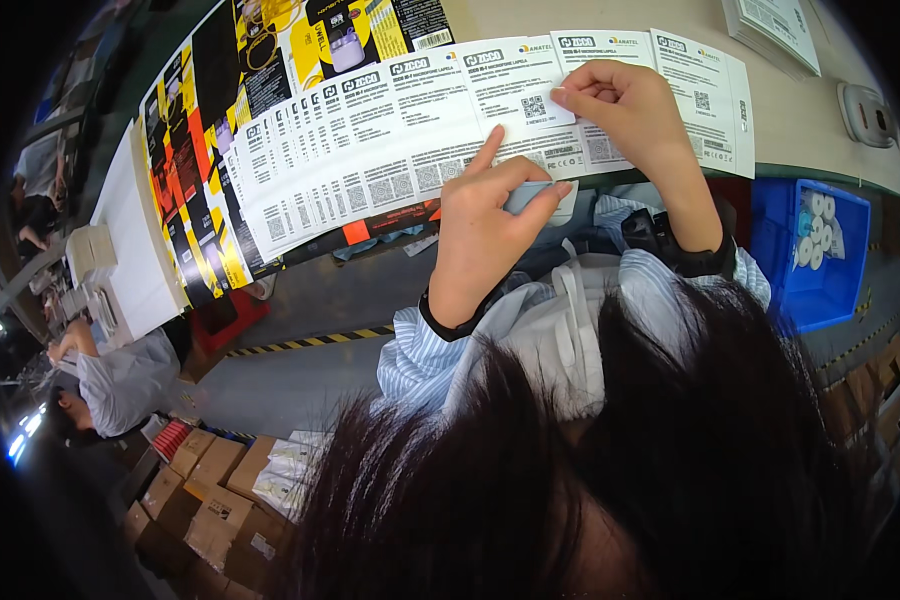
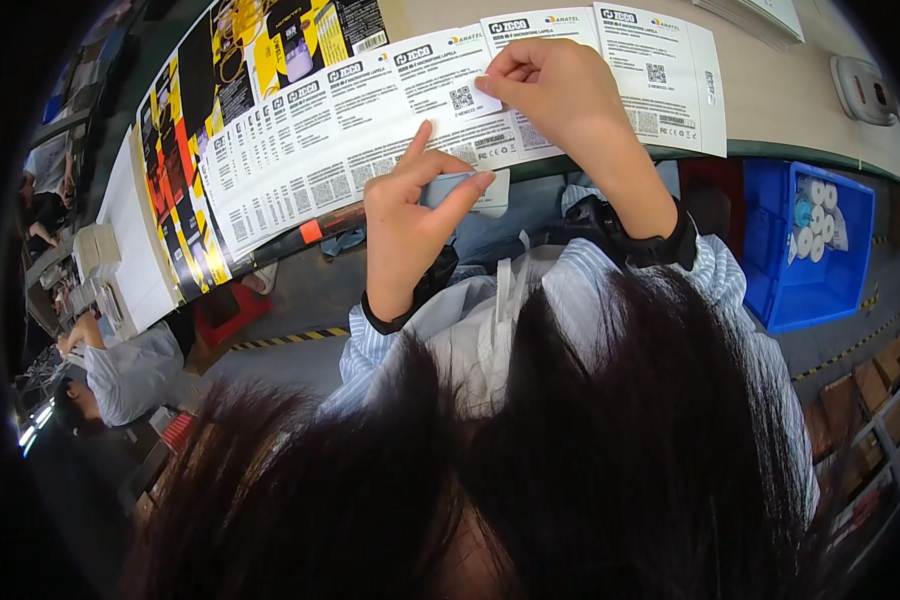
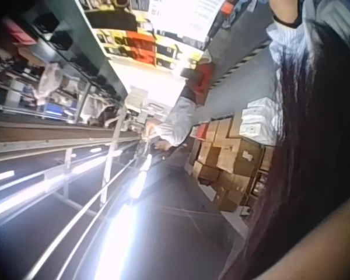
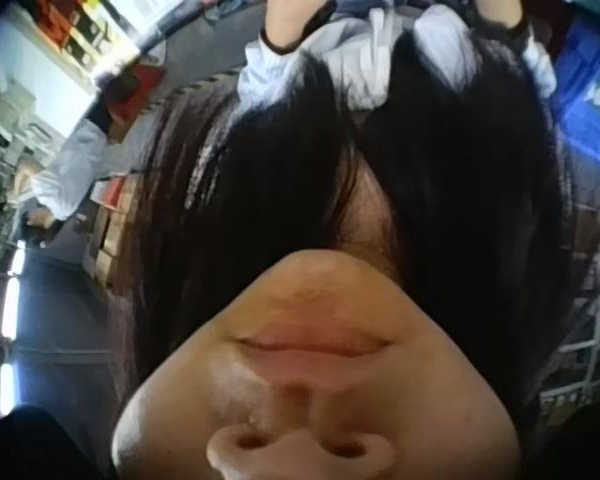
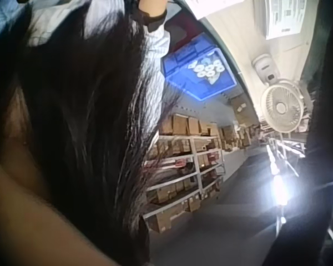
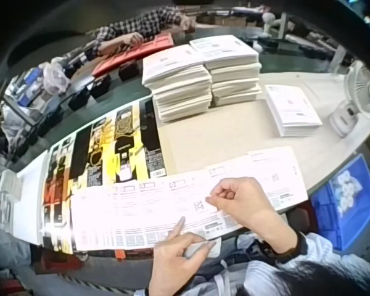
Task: Applying QR code labels to small white product boxes and organizing label sheets.
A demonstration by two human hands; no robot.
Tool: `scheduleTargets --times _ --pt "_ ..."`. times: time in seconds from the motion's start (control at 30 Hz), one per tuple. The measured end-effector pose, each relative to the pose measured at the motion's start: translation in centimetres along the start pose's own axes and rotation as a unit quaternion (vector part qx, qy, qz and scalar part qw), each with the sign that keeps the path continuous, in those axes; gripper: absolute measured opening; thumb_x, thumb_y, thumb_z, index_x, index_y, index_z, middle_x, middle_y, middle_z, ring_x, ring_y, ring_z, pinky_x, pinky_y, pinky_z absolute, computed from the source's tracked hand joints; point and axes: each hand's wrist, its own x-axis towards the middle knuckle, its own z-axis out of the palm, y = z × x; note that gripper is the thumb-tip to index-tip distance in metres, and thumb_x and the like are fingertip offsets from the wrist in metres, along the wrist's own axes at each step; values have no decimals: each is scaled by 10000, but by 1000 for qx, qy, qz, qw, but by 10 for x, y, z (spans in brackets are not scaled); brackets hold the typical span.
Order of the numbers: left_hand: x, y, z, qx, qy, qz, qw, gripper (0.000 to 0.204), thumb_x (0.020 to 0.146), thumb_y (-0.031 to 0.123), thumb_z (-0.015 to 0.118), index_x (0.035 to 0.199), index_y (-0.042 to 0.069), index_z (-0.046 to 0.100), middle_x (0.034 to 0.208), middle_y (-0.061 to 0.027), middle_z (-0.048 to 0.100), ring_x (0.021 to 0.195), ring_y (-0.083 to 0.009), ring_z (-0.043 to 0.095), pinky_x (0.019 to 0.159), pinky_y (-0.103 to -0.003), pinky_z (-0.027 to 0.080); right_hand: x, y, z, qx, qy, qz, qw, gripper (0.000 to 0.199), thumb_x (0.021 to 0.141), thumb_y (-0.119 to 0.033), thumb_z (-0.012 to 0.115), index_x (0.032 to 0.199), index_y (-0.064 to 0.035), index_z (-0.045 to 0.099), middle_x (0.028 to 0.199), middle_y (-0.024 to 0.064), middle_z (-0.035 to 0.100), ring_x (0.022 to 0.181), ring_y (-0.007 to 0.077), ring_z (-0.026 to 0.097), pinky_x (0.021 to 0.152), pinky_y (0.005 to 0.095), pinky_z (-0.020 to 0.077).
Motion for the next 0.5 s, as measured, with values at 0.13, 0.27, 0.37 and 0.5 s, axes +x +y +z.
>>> scheduleTargets --times 0.13,0.27,0.37,0.5 --pt "-1 -3 2 -1 4 0 1000 138 714 75 665 639 1 577 502 -83 538 364 -227 411 1035 -401 325 1 2 1 -24 2 -1 1000 213 726 -249 705 776 -46 666 640 44 633 572 114 594 530 232 450" --pt "-1 -2 3 0 3 -1 1000 135 710 81 670 643 5 581 453 -77 487 349 -222 380 1035 -398 327 -5 -1 9 -102 35 -32 994 269 712 -318 711 762 -66 629 631 43 623 562 152 600 522 262 455" --pt "-3 -1 -1 22 -4 -15 1000 131 708 87 675 651 9 586 402 -68 409 334 -215 340 1034 -388 329 -10 -9 18 -221 63 -55 972 334 679 -323 754 763 -56 572 597 24 586 516 123 556 484 237 423" --pt "-2 0 1 13 -5 -17 1000 129 709 101 677 663 12 595 376 -65 339 327 -217 317 1026 -372 342 -7 -1 17 -269 79 -77 957 469 598 -422 786 748 -77 507 566 18 558 489 158 554 470 253 422"
